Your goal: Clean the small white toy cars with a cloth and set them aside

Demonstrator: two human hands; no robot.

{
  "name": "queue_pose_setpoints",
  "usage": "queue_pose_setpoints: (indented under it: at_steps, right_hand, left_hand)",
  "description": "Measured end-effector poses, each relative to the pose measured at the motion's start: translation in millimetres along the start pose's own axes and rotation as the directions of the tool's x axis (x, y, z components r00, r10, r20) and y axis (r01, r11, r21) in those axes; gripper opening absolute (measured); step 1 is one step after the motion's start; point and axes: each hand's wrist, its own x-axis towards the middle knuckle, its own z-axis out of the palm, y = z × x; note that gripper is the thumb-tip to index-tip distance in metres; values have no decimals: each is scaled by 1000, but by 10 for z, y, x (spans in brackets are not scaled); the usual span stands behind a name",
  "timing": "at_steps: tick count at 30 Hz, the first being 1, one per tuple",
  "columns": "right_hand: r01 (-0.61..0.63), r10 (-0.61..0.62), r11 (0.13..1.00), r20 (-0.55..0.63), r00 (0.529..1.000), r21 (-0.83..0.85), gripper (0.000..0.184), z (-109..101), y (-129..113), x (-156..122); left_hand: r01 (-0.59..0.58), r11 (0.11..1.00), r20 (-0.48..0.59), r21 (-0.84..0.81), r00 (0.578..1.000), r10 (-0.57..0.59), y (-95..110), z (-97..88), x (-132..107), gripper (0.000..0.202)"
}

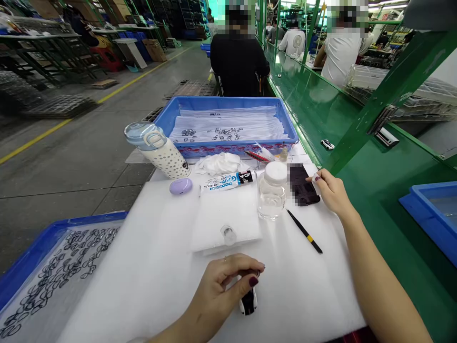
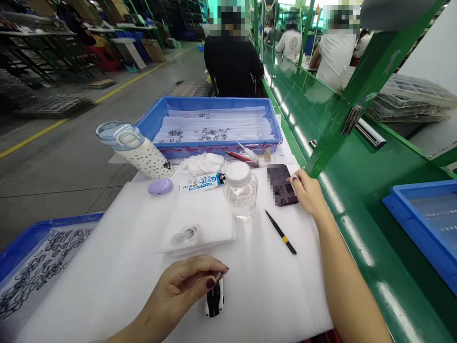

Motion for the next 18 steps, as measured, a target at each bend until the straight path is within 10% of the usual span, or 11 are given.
queue_pose_setpoints:
  at_steps: [12,18]
  right_hand:
    - [7,-9,998,44,999,56,21,-13,-45,-25]
    - [31,-20,996,-131,991,84,22,-124,-70,-45]
  left_hand:
    - [-5,1000,-4,28,1000,5,-5,2,19,21]
    - [2,1000,-14,-8,1000,-2,14,5,13,18]
